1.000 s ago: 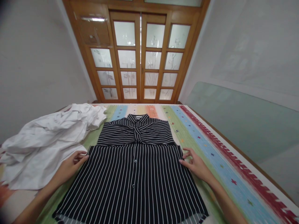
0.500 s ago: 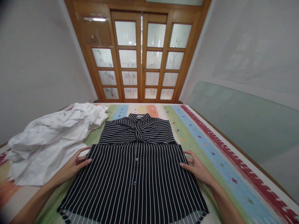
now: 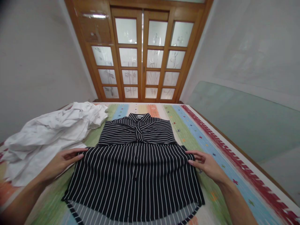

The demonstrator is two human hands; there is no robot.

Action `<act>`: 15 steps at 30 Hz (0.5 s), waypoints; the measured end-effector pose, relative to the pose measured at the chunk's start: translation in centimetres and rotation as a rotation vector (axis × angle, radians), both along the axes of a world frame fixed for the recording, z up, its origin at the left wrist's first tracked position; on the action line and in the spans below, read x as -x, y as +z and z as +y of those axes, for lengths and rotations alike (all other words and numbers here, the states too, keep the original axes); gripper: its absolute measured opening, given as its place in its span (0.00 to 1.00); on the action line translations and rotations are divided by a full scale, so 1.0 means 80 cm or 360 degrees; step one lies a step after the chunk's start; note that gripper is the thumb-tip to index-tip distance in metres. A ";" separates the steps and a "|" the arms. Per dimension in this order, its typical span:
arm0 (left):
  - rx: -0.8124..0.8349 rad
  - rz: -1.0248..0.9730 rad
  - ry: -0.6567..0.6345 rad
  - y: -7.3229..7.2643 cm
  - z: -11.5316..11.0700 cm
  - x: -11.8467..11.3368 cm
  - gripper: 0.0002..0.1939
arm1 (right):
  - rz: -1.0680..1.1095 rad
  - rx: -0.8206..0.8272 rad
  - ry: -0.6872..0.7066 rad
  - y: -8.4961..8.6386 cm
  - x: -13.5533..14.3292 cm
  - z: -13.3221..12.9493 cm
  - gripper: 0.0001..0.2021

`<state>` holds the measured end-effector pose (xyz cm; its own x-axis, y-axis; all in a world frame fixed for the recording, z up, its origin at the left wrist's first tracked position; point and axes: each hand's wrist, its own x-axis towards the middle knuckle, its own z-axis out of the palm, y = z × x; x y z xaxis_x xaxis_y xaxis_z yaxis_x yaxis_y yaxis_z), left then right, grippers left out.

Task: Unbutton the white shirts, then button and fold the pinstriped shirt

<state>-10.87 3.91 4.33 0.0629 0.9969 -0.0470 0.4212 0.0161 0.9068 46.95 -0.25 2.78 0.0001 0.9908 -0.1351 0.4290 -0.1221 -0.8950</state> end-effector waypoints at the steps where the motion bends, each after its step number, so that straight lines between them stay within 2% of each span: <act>1: -0.0009 -0.0002 0.0025 0.002 0.003 0.000 0.25 | -0.0027 -0.0029 -0.0028 0.002 0.000 0.003 0.28; 5: -0.0077 0.0004 0.0096 0.008 0.017 -0.005 0.26 | -0.0104 -0.0192 -0.0165 0.009 0.002 0.021 0.25; 10: -0.0177 -0.0096 0.0235 0.012 0.045 -0.016 0.28 | -0.0046 -0.0264 -0.0251 0.015 0.007 0.052 0.26; 15: -0.0280 -0.0198 0.0363 -0.002 0.082 -0.026 0.29 | 0.0105 -0.0282 -0.0358 0.002 0.013 0.092 0.25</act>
<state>-8.77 10.44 4.21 -0.1687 0.9781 0.1216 0.3103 -0.0644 0.9485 45.92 7.10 2.95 0.2193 0.9751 0.0331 0.3490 -0.0467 -0.9359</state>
